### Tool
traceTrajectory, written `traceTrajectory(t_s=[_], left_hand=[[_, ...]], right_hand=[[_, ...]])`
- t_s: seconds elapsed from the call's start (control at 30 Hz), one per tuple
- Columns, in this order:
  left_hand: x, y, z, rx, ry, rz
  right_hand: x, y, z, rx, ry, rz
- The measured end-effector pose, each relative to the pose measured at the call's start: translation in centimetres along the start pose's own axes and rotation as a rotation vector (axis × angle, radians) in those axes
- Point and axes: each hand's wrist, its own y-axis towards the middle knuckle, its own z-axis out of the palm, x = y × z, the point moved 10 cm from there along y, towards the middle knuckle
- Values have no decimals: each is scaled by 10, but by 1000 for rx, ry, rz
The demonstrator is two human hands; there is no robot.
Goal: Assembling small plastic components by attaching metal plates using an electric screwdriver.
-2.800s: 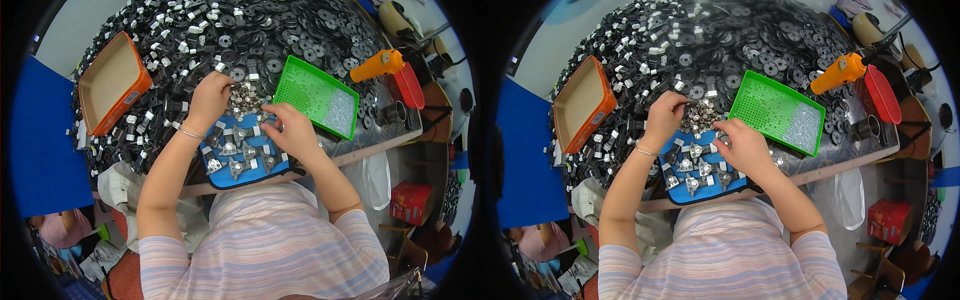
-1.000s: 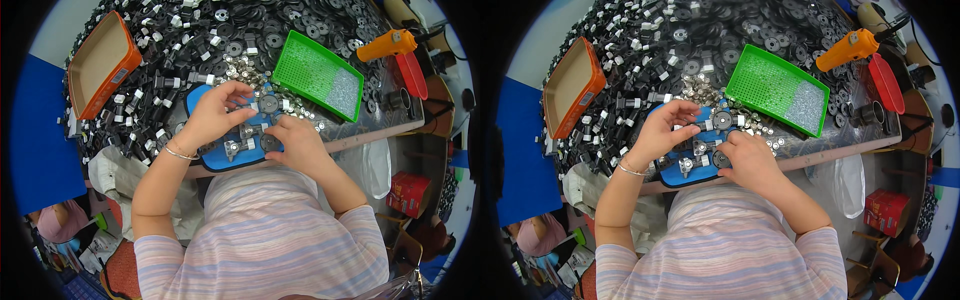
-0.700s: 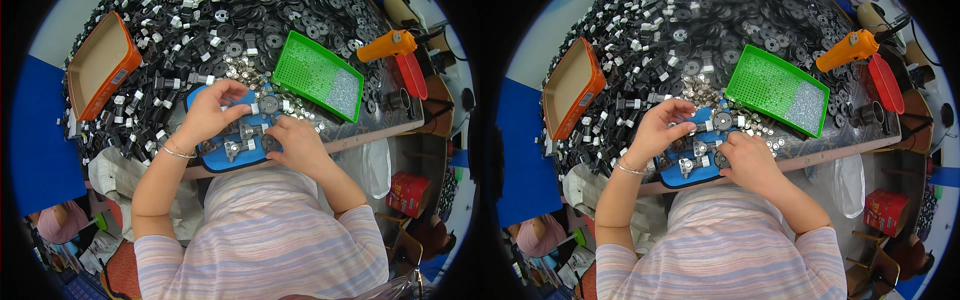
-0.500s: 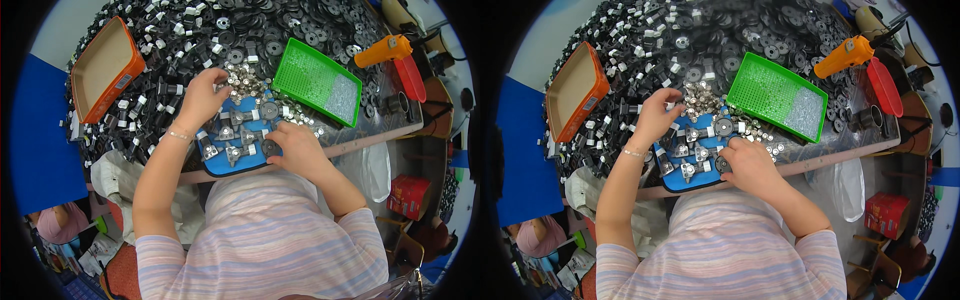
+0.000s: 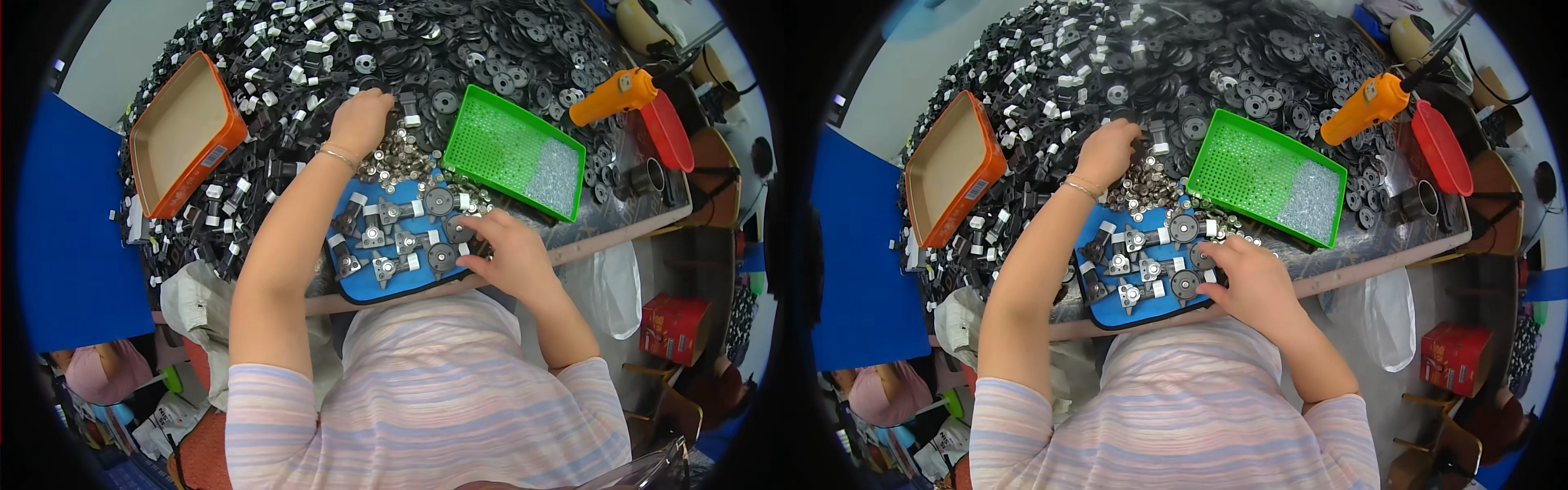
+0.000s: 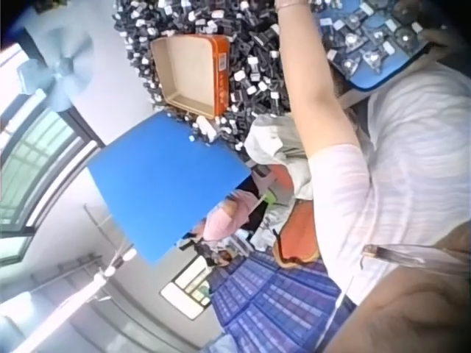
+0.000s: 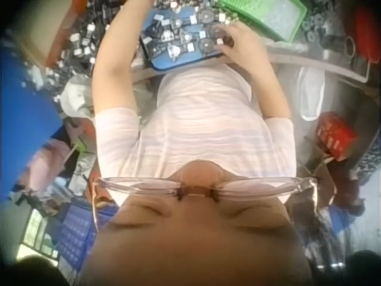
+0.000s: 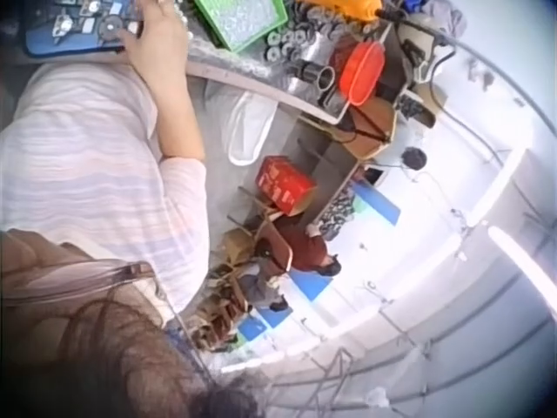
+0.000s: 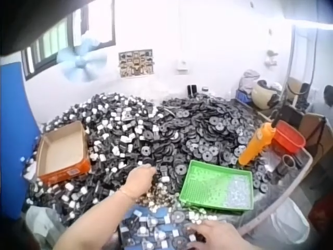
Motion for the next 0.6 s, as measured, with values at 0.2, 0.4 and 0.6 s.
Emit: traceTrajectory(t_s=[0.2,0.4,0.6], left_hand=[[-3,-33,-22,57,-604,-191],[-35,-91,-16,373,-1140,-305],[-19,-113,-10,284,-1307,-421]], right_hand=[[10,22,-19,-182,-1,-60],[50,59,2,-193,30,-290],[58,68,30,-77,51,-299]])
